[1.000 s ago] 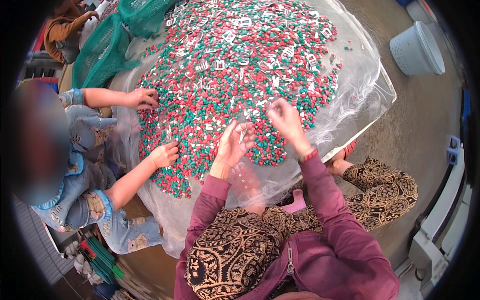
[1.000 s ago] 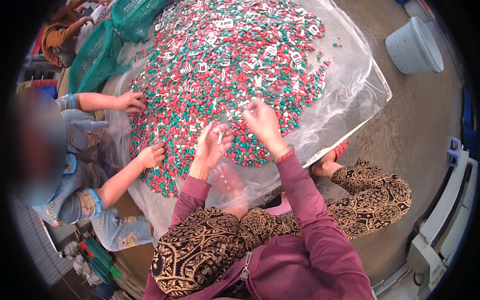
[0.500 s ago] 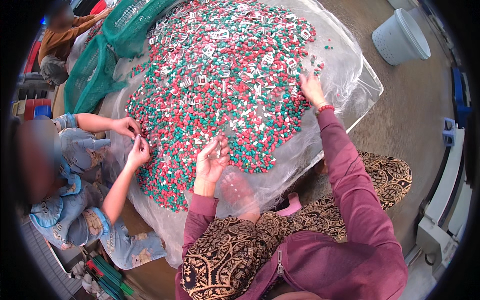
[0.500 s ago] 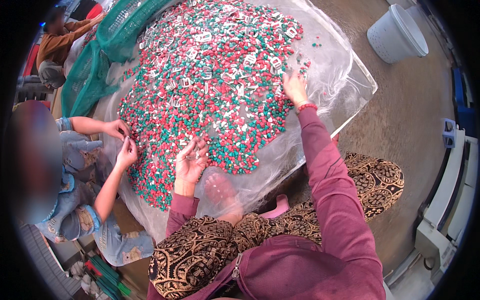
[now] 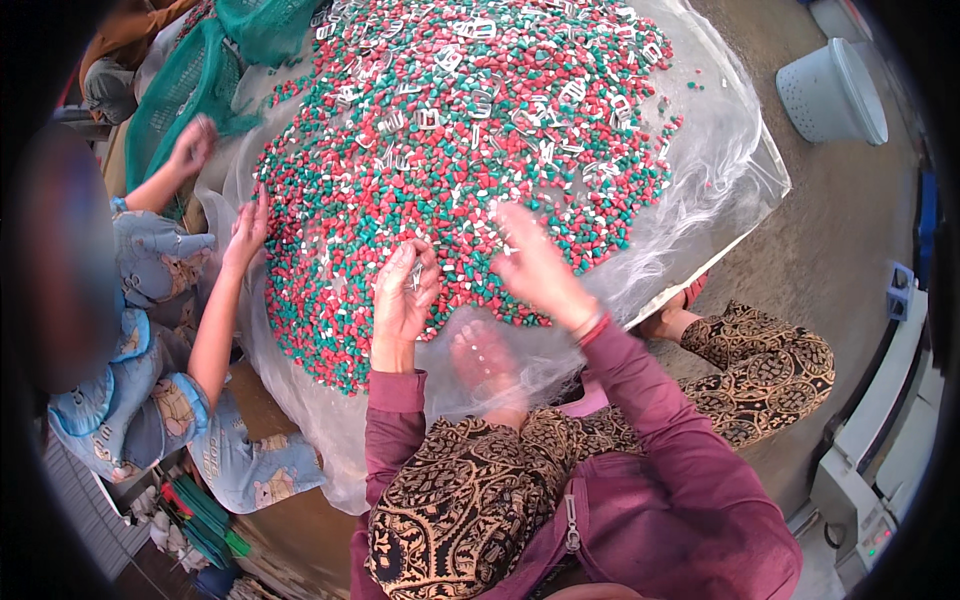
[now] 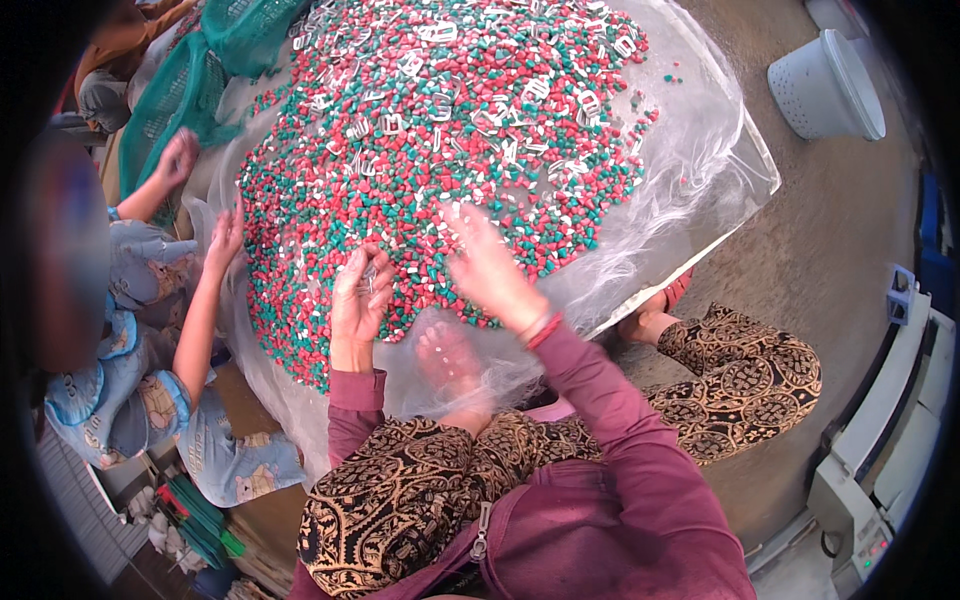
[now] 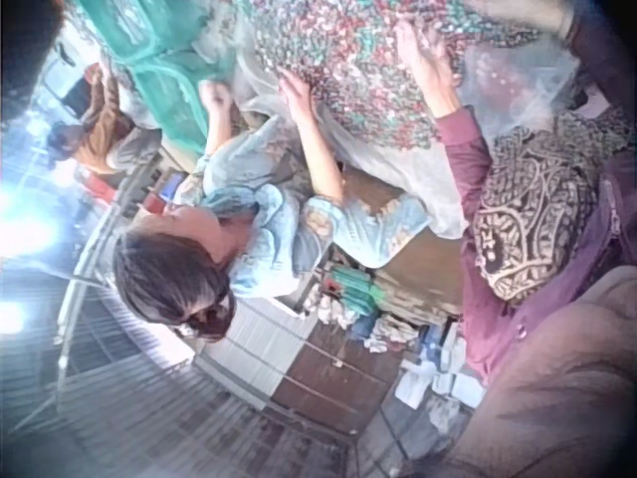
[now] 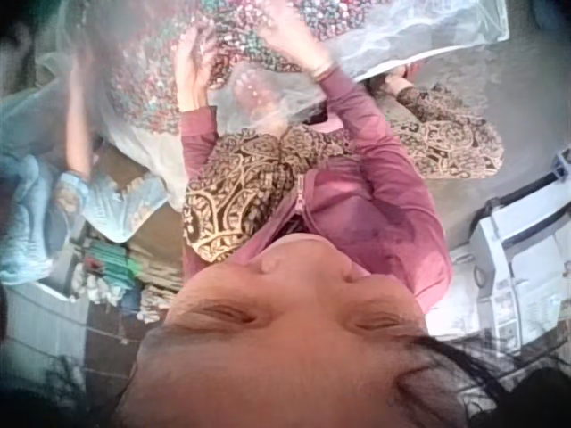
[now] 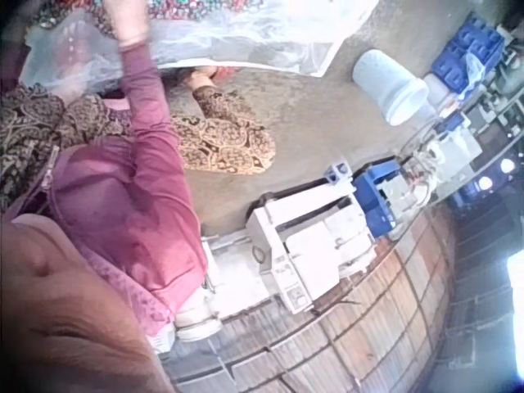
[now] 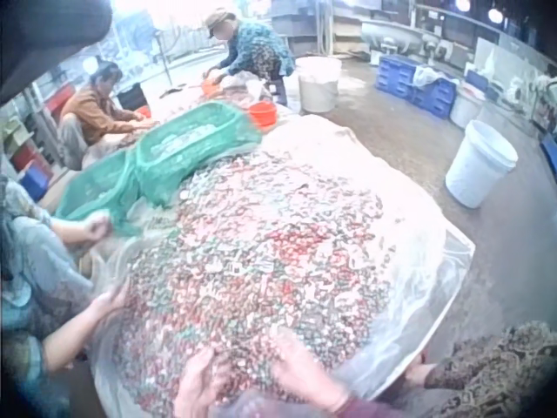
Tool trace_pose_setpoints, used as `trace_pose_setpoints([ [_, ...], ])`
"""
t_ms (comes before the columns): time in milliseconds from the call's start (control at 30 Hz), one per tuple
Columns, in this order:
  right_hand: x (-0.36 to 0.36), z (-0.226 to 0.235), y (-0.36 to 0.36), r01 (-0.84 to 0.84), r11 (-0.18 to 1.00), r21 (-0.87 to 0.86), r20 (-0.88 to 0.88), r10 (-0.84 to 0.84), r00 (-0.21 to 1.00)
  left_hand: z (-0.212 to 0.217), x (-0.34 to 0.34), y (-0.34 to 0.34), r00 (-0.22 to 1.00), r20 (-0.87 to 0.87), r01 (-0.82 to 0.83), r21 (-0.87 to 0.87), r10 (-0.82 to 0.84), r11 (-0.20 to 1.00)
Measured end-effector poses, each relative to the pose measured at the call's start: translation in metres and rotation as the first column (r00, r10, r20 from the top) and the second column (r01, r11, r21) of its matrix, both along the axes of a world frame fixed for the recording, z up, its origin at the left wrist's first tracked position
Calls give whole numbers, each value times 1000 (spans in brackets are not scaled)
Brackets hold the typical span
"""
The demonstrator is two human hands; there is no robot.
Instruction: The person sits on the floor and sorts small red, green, and white plastic pieces by hand from a large pile on a plastic sheet. They pick up handfuls, separate the pieces, and place sorted items into nearby green baskets.
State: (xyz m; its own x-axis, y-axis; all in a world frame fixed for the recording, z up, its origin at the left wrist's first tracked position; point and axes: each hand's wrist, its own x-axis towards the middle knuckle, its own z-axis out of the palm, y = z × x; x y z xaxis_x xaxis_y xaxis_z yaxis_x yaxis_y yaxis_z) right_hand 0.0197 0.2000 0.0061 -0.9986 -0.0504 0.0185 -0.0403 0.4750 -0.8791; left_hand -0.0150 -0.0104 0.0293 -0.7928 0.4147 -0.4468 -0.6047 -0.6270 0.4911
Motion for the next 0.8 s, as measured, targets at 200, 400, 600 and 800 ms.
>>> trace_pose_setpoints([
  [200, -62, -38, 168, 118, 900, 419, -137, -66, 988, 21, -1, 19, 998, -11, 63, -284, -69, 957],
  [400, -74, -71, 158, -83, 689, 720, -134, 255, 958, 21, 9, 28, 940, -82, 270, -414, -331, 869],
  [600, -52, -9, 121, 153, 976, 153, -125, -134, 983, 10, 11, 40, 953, -6, 294, -233, -303, 927],
  [800, -1, 29, 42, -45, 983, 175, -206, 82, 975, -41, 26, 80, 908, 380, 73, 273, -177, 959],
])
